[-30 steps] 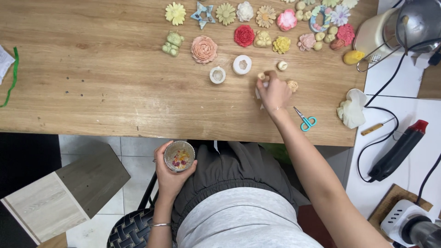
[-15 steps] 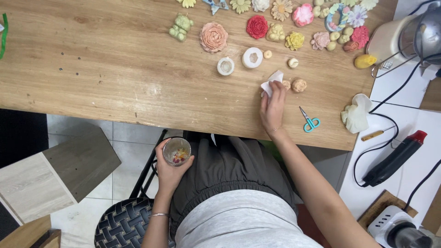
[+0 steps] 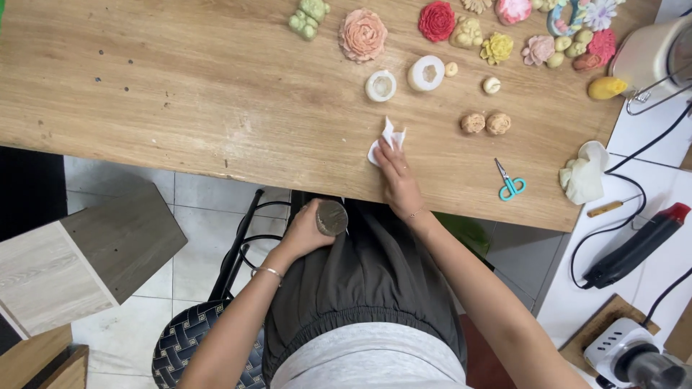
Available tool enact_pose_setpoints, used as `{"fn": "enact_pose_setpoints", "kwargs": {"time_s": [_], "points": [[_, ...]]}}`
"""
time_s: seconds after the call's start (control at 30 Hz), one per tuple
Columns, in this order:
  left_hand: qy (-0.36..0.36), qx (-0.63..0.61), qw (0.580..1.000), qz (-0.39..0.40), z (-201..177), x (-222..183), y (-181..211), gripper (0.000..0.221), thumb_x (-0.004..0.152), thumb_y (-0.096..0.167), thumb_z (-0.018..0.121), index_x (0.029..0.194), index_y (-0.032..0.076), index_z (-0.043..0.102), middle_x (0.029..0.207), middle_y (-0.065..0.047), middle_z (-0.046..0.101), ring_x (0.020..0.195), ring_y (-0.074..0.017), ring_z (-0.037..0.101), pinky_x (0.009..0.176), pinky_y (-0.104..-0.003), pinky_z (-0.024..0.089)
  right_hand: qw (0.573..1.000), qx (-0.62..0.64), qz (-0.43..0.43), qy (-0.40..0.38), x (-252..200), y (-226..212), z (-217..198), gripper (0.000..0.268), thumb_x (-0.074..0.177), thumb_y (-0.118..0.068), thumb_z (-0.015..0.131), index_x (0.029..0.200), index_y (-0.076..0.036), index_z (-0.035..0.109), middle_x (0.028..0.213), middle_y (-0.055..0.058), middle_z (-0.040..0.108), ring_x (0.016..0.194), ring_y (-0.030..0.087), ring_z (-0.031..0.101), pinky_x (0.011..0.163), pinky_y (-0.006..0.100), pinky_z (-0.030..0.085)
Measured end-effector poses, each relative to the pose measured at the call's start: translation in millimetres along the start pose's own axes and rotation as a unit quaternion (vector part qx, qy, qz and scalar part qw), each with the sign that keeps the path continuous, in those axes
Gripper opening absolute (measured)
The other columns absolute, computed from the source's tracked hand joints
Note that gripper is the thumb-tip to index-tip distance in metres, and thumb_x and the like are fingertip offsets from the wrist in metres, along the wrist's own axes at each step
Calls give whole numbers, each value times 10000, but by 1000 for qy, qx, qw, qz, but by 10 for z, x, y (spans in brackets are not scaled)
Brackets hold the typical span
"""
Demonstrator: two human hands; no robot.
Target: The person selects several small flower-shaped and animal-shaped decorative candles from a table, places them into a small clear plastic bag, and seals the bag.
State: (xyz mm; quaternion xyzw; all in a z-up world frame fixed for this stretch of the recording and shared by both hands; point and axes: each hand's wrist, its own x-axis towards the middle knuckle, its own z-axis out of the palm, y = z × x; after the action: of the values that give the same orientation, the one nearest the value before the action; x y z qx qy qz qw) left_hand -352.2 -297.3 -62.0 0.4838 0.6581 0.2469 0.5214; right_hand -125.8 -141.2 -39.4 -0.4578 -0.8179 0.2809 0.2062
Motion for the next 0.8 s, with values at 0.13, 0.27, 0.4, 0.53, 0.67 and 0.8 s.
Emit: {"fn": "enact_pose_setpoints", "kwargs": {"time_s": [0.13, 0.27, 0.4, 0.53, 0.67, 0.8], "points": [[-31, -47, 998, -15, 266, 263, -218, 834, 573, 214, 912, 1293, 42, 529, 1184, -185, 708, 1125, -370, 687, 958, -425, 559, 999, 23, 10, 33, -8, 89, -283, 609, 860, 188, 512, 1412, -54, 600, 1513, 180, 550, 1418, 360, 520, 1184, 434, 439], [-25, -71, 997, 1, 491, 338, -236, 973, 558, 249, 910, 1381, 19, 446, 1212, -199, 689, 1131, -382, 674, 946, -425, 555, 988, -32, 94, 120, -33, 551, -476, 503, 988, 177, 526, 1423, -57, 617, 1496, 172, 591, 1414, 329, 571, 1192, 412, 479], [-30, -58, 998, 7, 548, 390, -117, 850, 586, 264, 922, 1309, 30, 541, 1192, -195, 728, 1133, -366, 708, 975, -410, 576, 994, -58, 45, 86, -38, 380, -263, 543, 921, 185, 521, 1421, -11, 595, 1526, 241, 530, 1394, 409, 524, 1147, 444, 468], [26, -56, 998, -26, 745, 267, -134, 923, 545, 288, 953, 1303, 20, 502, 1184, -213, 703, 1118, -381, 683, 954, -428, 559, 996, 3, -47, -71, -296, -157, 91, 529, 923, 80, 618, 1424, -88, 601, 1516, 175, 534, 1395, 384, 500, 1135, 444, 453], [59, -73, 996, -1, 886, 272, -418, 746, 668, 297, 910, 1279, 35, 572, 1182, -194, 724, 1124, -365, 715, 952, -432, 579, 969, 86, -120, -200, -837, -413, 159, 732, 725, 187, 545, 1396, -101, 611, 1493, 120, 574, 1401, 386, 520, 1151, 452, 473], [55, -23, 998, 21, 642, 206, 27, 918, 523, 241, 953, 1292, 11, 509, 1177, -218, 693, 1124, -406, 657, 937, -451, 549, 985, 136, -48, -94, -876, -305, -168, 665, 816, 190, 501, 1402, -110, 597, 1419, 180, 619, 1314, 388, 613, 1088, 415, 509]]}}
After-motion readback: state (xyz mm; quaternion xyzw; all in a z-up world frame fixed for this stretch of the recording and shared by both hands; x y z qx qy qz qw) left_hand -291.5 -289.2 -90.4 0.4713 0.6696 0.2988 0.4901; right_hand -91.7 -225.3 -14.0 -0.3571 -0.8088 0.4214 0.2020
